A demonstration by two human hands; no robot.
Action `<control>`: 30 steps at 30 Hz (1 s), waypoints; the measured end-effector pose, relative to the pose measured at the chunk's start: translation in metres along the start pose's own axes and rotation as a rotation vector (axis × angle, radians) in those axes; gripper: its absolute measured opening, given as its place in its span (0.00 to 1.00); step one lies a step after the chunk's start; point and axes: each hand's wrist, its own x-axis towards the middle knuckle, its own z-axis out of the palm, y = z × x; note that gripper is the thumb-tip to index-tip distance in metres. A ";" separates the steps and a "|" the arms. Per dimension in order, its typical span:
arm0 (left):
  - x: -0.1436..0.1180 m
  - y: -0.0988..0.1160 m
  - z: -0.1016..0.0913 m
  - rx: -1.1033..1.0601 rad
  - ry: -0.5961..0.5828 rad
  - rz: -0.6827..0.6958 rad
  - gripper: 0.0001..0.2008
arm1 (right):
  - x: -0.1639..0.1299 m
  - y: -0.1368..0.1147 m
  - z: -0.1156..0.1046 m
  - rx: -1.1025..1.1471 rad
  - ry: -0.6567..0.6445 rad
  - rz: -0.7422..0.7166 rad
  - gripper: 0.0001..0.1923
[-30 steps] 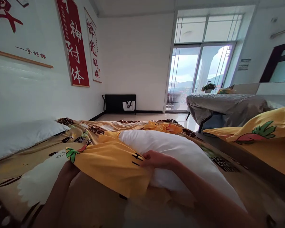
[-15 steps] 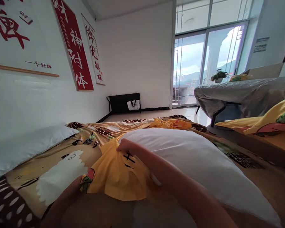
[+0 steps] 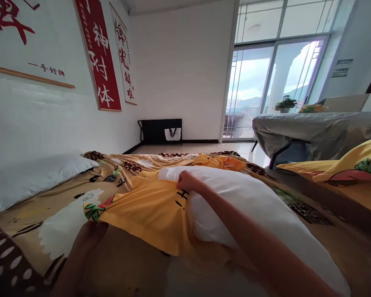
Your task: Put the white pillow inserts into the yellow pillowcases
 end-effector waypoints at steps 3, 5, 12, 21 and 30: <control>-0.002 -0.004 -0.007 0.082 -0.135 -0.014 0.15 | -0.016 -0.023 0.011 -0.206 0.189 -0.162 0.12; -0.003 -0.007 -0.012 0.164 -0.233 -0.005 0.17 | -0.028 -0.046 0.025 -0.361 0.275 -0.409 0.13; -0.022 -0.016 -0.011 0.562 -0.409 0.152 0.13 | -0.044 -0.125 0.090 -0.313 -0.060 -0.744 0.12; -0.036 -0.022 -0.009 0.687 -0.302 0.290 0.17 | -0.017 -0.134 0.124 0.072 -0.281 -0.548 0.12; -0.033 -0.034 -0.006 0.666 -0.353 0.300 0.21 | -0.022 -0.124 0.116 0.238 -0.382 -0.403 0.13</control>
